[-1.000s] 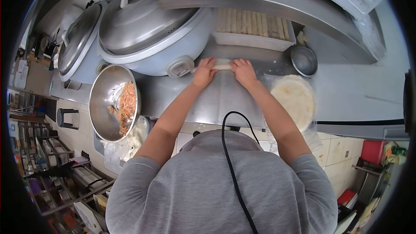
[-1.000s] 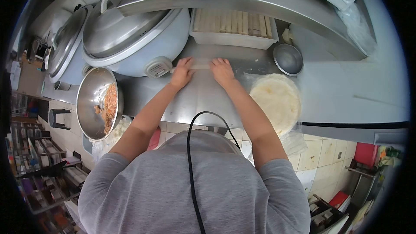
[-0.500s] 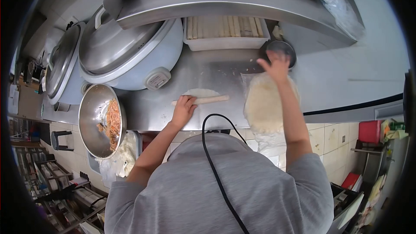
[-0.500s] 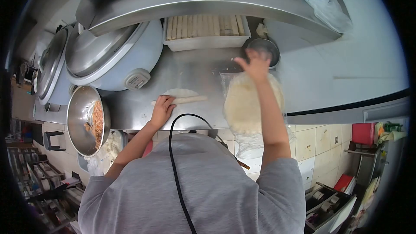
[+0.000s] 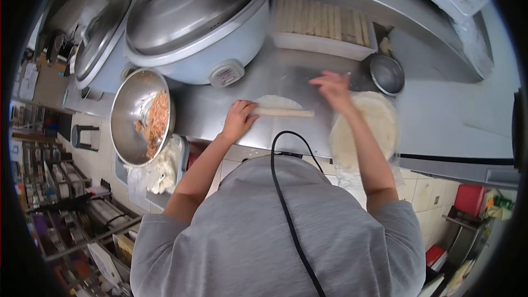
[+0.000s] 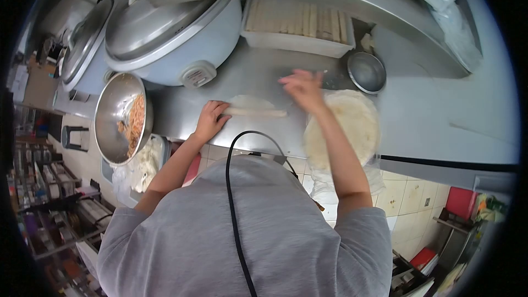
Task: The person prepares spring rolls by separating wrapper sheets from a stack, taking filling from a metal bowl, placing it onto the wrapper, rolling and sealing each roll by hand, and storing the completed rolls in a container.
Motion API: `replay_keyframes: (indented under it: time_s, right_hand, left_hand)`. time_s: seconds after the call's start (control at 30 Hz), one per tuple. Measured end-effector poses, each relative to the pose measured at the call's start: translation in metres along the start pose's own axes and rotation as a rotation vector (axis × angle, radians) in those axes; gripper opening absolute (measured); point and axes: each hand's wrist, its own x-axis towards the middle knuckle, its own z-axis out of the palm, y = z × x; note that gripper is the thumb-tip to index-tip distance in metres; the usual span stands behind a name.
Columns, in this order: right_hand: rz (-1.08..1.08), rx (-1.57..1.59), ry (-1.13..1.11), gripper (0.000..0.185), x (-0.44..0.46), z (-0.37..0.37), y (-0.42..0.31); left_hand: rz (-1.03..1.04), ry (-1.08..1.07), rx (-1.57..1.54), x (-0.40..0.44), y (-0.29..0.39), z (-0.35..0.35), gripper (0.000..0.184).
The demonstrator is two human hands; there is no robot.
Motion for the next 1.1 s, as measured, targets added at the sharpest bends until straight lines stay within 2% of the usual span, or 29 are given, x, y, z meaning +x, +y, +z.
replay_keyframes:
  time_s: [0.1, 0.13, 0.2, 0.23, 0.3, 0.43, 0.5, 0.6, 0.73, 0.8, 0.97, 1.03, 1.1]
  right_hand:
    - [-0.143, -0.266, -0.476, 0.048, 0.012, 0.066, -0.039]
    - [-0.152, -0.265, -0.483, 0.048, 0.011, 0.066, -0.041]
    - [-0.363, -0.374, -0.651, 0.065, 0.012, 0.062, -0.04]
    - [-0.368, -0.372, -0.653, 0.065, 0.01, 0.055, -0.03]
    - [-0.521, -0.471, -0.667, 0.076, 0.008, 0.039, -0.014]
    - [-0.601, -0.534, -0.712, 0.082, 0.034, 0.079, -0.022]
    - [-0.64, -0.4, -0.652, 0.083, 0.047, 0.113, -0.041]
    - [-0.62, -0.495, -0.726, 0.084, 0.054, 0.105, -0.065]
    - [-0.592, -0.522, -0.76, 0.083, 0.025, 0.053, -0.021]
    - [-0.504, -0.56, -0.747, 0.082, 0.018, 0.036, -0.016]
    - [-0.504, -0.628, -0.701, 0.083, 0.048, 0.103, -0.054]
    - [-0.483, -0.609, -0.683, 0.083, 0.05, 0.105, -0.057]
    - [-0.562, -0.486, -0.604, 0.081, 0.034, 0.088, -0.05]
  left_hand:
    - [0.006, 0.045, 0.007, -0.005, -0.004, 0.007, 0.031]
    - [0.011, 0.056, 0.022, -0.007, -0.004, 0.008, 0.03]
    - [0.014, 0.069, 0.042, -0.008, -0.006, 0.009, 0.029]
    - [0.027, 0.074, 0.049, -0.009, -0.006, 0.009, 0.029]
    - [0.033, 0.084, 0.06, -0.009, -0.006, 0.009, 0.029]
    - [0.046, 0.081, 0.037, -0.008, -0.005, 0.007, 0.028]
    - [0.044, 0.075, 0.027, -0.008, -0.003, 0.005, 0.027]
    - [0.042, 0.092, 0.02, -0.008, -0.002, 0.004, 0.025]
    - [0.041, 0.093, 0.007, -0.009, -0.005, 0.006, 0.024]
    - [0.039, 0.097, 0.004, -0.009, -0.005, 0.007, 0.024]
    - [0.039, 0.093, 0.003, -0.01, -0.008, 0.01, 0.023]
    - [0.045, 0.095, 0.0, -0.008, -0.008, 0.009, 0.023]
    - [0.043, 0.091, -0.009, -0.01, -0.008, 0.009, 0.022]
